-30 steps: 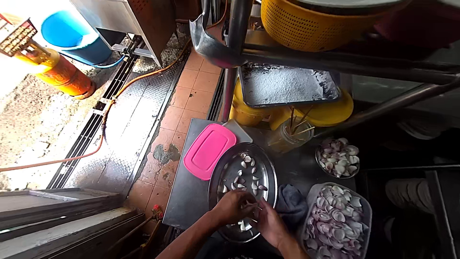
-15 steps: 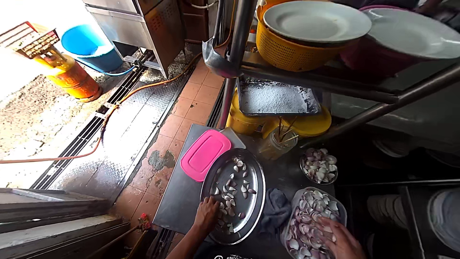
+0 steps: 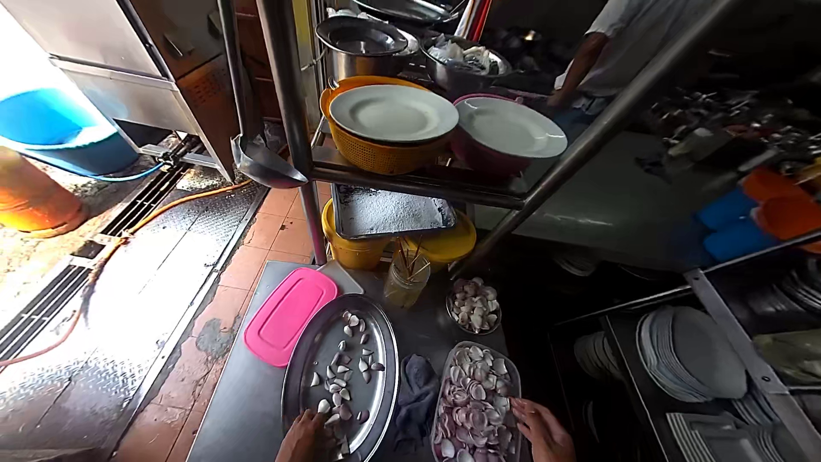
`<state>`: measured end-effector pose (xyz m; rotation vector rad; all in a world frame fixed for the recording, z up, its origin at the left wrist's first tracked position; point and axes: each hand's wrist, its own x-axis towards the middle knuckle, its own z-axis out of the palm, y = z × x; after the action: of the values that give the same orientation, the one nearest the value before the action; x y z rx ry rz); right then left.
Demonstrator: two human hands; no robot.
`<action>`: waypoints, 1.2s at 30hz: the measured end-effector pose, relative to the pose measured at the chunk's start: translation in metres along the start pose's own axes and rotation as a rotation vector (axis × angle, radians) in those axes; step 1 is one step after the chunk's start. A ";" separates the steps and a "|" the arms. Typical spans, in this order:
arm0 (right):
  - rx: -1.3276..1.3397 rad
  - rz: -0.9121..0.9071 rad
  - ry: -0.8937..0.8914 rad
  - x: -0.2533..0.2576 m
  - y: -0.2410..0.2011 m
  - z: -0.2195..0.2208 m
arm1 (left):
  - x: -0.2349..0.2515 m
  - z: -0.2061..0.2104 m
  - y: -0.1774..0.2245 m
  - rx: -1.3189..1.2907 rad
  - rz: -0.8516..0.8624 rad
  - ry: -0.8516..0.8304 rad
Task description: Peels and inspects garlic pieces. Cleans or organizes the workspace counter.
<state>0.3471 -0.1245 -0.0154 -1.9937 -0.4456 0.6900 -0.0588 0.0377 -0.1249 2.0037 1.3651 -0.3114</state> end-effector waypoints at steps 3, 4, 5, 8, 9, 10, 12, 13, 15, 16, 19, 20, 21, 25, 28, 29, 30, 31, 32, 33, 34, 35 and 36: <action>-0.012 -0.028 -0.017 0.007 0.012 -0.012 | -0.007 -0.016 0.024 -0.059 -0.008 0.122; -0.020 -0.033 -0.027 0.010 0.017 -0.016 | -0.010 -0.023 0.037 -0.077 0.003 0.155; -0.030 -0.036 -0.038 0.012 0.022 -0.020 | -0.012 -0.027 0.051 -0.101 0.025 0.192; -0.017 -0.028 -0.056 0.021 0.035 -0.027 | -0.014 -0.040 0.100 -0.239 0.048 0.218; -0.003 -0.016 -0.064 0.023 0.038 -0.029 | -0.014 -0.045 0.115 -0.320 0.033 0.199; 0.012 0.002 -0.081 0.024 0.039 -0.032 | -0.016 -0.049 0.129 -0.416 0.011 0.169; 0.032 0.019 -0.107 0.028 0.044 -0.037 | -0.017 -0.052 0.150 -0.655 0.006 0.118; 0.040 0.021 -0.111 0.030 0.047 -0.040 | -0.017 -0.052 0.157 -0.760 0.022 0.108; 0.054 0.025 -0.123 0.035 0.055 -0.047 | -0.016 -0.050 0.166 -0.843 0.048 0.106; 0.053 0.029 -0.130 0.037 0.059 -0.051 | -0.018 -0.051 0.167 -0.817 0.032 0.109; 0.045 0.059 -0.181 0.045 0.063 -0.058 | -0.024 -0.057 0.156 -0.676 -0.114 0.216; 0.046 0.072 -0.194 0.047 0.064 -0.060 | -0.027 -0.059 0.149 -0.646 -0.168 0.270; 0.046 0.079 -0.198 0.049 0.066 -0.062 | -0.030 -0.060 0.143 -0.618 -0.208 0.328; 0.053 0.065 -0.178 0.055 0.068 -0.062 | -0.040 -0.062 0.138 -0.526 -0.188 0.530; 0.048 0.024 -0.176 0.062 0.062 -0.056 | -0.037 -0.063 0.162 -0.558 -0.084 0.505; 0.029 -0.016 -0.173 0.063 0.060 -0.053 | -0.034 -0.063 0.175 -0.563 -0.049 0.443; 0.000 -0.085 -0.161 0.063 0.059 -0.048 | -0.030 -0.062 0.191 -0.562 -0.004 0.368; -0.041 -0.189 -0.146 0.062 0.059 -0.043 | -0.026 -0.057 0.208 -0.546 0.053 0.291; -0.102 -0.319 -0.147 0.061 0.060 -0.038 | -0.020 -0.051 0.225 -0.508 0.122 0.206; -0.175 -0.450 -0.148 0.061 0.061 -0.031 | -0.014 -0.042 0.239 -0.461 0.203 0.132; -0.244 -0.562 -0.154 0.060 0.060 -0.022 | -0.007 -0.031 0.250 -0.404 0.290 0.085; -0.309 -0.652 -0.167 0.059 0.059 -0.010 | 0.000 -0.021 0.257 -0.356 0.375 0.065; -0.381 -0.717 -0.187 0.055 0.056 0.002 | 0.006 -0.012 0.259 -0.329 0.440 0.060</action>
<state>0.3901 -0.1194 -0.0811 -1.9140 -1.4030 0.3431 0.1725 -0.0059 -0.0153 1.9738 0.9018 0.1649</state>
